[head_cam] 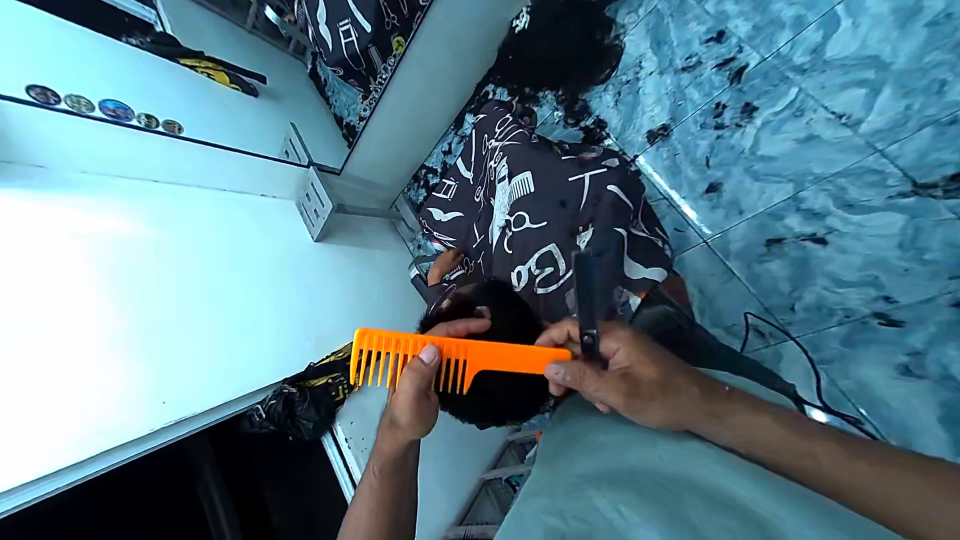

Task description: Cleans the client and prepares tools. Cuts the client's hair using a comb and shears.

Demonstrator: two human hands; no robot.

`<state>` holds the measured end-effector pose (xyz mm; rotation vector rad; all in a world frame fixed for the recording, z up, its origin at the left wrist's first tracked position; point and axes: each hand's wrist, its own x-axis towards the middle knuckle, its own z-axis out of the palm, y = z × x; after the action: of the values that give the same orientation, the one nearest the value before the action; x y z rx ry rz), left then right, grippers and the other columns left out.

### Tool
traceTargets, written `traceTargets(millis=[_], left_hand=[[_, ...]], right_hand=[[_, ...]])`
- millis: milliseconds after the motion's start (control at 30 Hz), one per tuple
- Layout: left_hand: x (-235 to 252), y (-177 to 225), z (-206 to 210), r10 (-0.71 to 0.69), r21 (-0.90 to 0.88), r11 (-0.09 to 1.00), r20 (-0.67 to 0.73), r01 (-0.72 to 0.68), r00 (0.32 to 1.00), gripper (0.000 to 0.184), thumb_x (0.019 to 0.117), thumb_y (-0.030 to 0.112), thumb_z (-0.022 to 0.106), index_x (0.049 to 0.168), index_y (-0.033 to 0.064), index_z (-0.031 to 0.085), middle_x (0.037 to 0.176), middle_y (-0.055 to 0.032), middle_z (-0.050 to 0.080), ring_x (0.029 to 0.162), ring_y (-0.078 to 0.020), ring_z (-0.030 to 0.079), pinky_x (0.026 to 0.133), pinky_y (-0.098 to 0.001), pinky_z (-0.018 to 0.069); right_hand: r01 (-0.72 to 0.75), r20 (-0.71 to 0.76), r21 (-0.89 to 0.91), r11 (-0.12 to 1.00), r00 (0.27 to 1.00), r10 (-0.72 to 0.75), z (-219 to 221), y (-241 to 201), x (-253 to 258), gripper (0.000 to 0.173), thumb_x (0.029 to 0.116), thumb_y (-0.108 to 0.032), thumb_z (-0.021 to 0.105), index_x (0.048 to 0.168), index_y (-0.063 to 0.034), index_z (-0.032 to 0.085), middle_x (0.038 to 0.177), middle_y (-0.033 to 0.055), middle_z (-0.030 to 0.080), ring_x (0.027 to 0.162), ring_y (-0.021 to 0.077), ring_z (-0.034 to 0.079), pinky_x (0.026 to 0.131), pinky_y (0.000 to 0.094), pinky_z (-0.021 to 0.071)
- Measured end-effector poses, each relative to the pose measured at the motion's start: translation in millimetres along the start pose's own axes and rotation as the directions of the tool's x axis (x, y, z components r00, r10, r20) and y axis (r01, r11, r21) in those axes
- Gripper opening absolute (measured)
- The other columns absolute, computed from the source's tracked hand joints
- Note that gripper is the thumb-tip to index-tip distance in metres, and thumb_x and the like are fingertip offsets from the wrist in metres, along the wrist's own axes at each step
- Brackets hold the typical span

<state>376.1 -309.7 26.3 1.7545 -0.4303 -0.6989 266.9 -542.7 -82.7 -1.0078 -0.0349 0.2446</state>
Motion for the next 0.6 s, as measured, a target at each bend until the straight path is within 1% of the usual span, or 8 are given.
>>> traceTargets(millis=[67, 100, 133, 200, 333, 433, 500, 600], left_hand=[[-2, 6, 2, 0.021, 0.268, 0.963, 0.0, -0.021, 1.0, 0.072, 0.1028, 0.067, 0.034, 0.123, 0.0096, 0.073, 0.126, -0.0069, 0.072, 0.124, -0.0171, 0.064, 0.112, -0.0406, 0.0474], [-2, 15, 4, 0.022, 0.486, 0.872, 0.073, -0.055, 0.997, 0.083, 0.1016, 0.073, 0.018, 0.125, 0.0126, 0.07, 0.131, -0.0038, 0.069, 0.131, -0.0145, 0.059, 0.118, -0.043, 0.0412], [2, 26, 8, 0.006, 0.605, 0.788, 0.183, -0.118, 0.983, 0.092, 0.1011, 0.072, 0.009, 0.127, 0.008, 0.069, 0.139, -0.0097, 0.065, 0.139, -0.0222, 0.053, 0.124, -0.0539, 0.0305], [11, 43, 19, -0.053, 0.713, 0.671, 0.32, -0.204, 0.946, 0.096, 0.101, 0.069, 0.003, 0.129, 0.0044, 0.068, 0.143, -0.0143, 0.061, 0.143, -0.0287, 0.048, 0.124, -0.0629, 0.0249], [51, 56, 15, -0.169, 0.741, 0.655, 0.334, -0.148, 0.927, 0.089, 0.1056, 0.063, 0.006, 0.127, 0.0049, 0.07, 0.14, -0.0085, 0.064, 0.142, -0.022, 0.05, 0.126, -0.0556, 0.0277], [99, 53, 3, -0.338, 0.731, 0.681, 0.278, 0.03, 0.899, 0.077, 0.1091, 0.049, 0.009, 0.12, 0.0065, 0.073, 0.131, -0.0036, 0.069, 0.135, -0.0177, 0.055, 0.12, -0.047, 0.0401], [120, 48, -8, -0.388, 0.672, 0.727, 0.234, 0.141, 0.891, 0.075, 0.1098, 0.046, 0.009, 0.117, 0.0063, 0.072, 0.129, -0.0037, 0.07, 0.129, -0.0173, 0.06, 0.113, -0.0449, 0.0479], [109, 31, -54, -0.275, 0.338, 0.909, 0.048, 0.243, 0.96, 0.061, 0.103, 0.064, 0.039, 0.11, 0.0135, 0.072, 0.141, -0.0088, 0.063, 0.135, -0.0279, 0.056, 0.111, -0.049, 0.0467]], right_hand=[[0.035, -0.132, 0.035, 0.999, 0.991, -0.03, -12, 3, 4, 0.022, 0.1051, -0.024, 0.059, 0.119, -0.0102, 0.067, 0.082, -0.0052, 0.068, 0.056, -0.001, 0.055, 0.049, 0.016, 0.0469], [0.0, -0.232, 0.062, 0.998, 0.973, 0.014, -25, 6, 11, 0.022, 0.1049, -0.021, 0.056, 0.12, -0.0109, 0.069, 0.081, -0.0042, 0.069, 0.054, 0.0008, 0.054, 0.048, 0.0178, 0.0473], [-0.059, -0.321, 0.089, 0.994, 0.943, 0.085, -40, 12, 21, 0.025, 0.1046, -0.019, 0.053, 0.122, -0.0108, 0.068, 0.08, -0.0025, 0.068, 0.053, 0.0028, 0.053, 0.048, 0.0185, 0.0465], [-0.195, -0.421, 0.147, 0.97, 0.875, 0.239, -61, 29, 41, 0.025, 0.1072, -0.016, 0.05, 0.125, -0.0088, 0.067, 0.077, 0.0021, 0.065, 0.049, 0.0066, 0.049, 0.045, 0.0196, 0.0427], [-0.334, -0.343, 0.313, 0.889, 0.833, 0.434, -59, 43, 46, 0.025, 0.1085, -0.014, 0.05, 0.125, -0.0064, 0.067, 0.075, 0.0039, 0.063, 0.048, 0.0073, 0.047, 0.043, 0.0193, 0.0409], [-0.39, -0.168, 0.466, 0.794, 0.842, 0.512, -51, 46, 30, 0.026, 0.107, -0.014, 0.048, 0.124, -0.0068, 0.067, 0.072, 0.0013, 0.058, 0.047, 0.0059, 0.044, 0.042, 0.0189, 0.0399], [-0.466, -0.05, 0.609, 0.642, 0.785, 0.617, -46, 44, 24, 0.023, 0.1076, -0.015, 0.047, 0.121, -0.0079, 0.064, 0.069, -0.0009, 0.054, 0.044, 0.0042, 0.041, 0.039, 0.0179, 0.0394], [-0.512, 0.103, 0.761, 0.399, 0.702, 0.704, -49, 42, 28, 0.022, 0.1076, -0.017, 0.042, 0.116, -0.0118, 0.062, 0.063, -0.0053, 0.045, 0.039, 0.0013, 0.034, 0.035, 0.0161, 0.0367]])
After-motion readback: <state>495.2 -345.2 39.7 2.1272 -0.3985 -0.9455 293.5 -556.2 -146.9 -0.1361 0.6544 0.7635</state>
